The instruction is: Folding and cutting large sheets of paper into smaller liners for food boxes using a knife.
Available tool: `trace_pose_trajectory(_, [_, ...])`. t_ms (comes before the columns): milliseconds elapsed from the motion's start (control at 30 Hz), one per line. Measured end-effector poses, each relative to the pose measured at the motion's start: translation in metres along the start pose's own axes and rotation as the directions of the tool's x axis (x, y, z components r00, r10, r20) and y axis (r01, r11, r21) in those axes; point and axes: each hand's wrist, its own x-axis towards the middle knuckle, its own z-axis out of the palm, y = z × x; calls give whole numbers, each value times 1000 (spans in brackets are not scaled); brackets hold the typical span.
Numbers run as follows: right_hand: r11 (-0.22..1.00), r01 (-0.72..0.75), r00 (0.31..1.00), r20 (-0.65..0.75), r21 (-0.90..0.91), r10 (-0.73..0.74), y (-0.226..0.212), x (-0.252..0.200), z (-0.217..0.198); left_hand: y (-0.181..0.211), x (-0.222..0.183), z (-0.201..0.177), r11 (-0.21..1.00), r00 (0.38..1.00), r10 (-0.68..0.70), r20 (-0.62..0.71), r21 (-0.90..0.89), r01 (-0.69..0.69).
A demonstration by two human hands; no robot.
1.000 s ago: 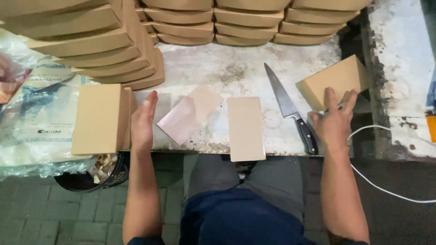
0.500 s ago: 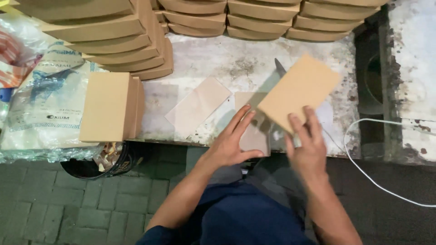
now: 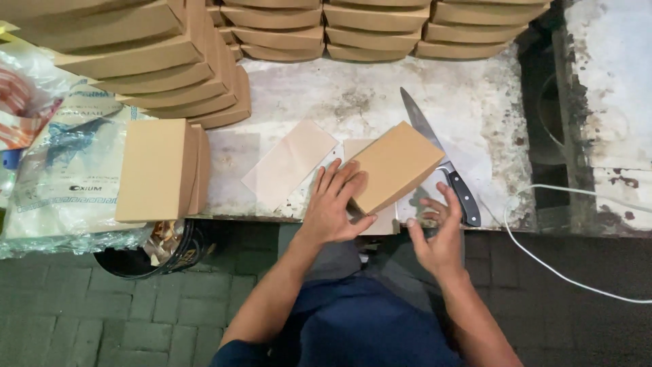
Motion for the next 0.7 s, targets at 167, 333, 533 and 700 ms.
trace_pose_trajectory(167, [997,-3,998,69,-81,8,2,9,-5,-7,5,-12,953,1000,31,4,-300,-28])
trace_pose_trajectory(333, [953,42,998,65,-299,-24,-3,5,3,-5,3,-13,888,998,57,20,-457,-42])
trace_pose_trajectory(533, [865,107,987,154,-490,-35,5,-4,15,-13,8,9,838,999,6,-46,-545,-30])
trace_pose_trajectory(700, [967,67,997,-25,-244,-76,-2,-4,11,6,19,3,788,980,74,-183,-591,-170])
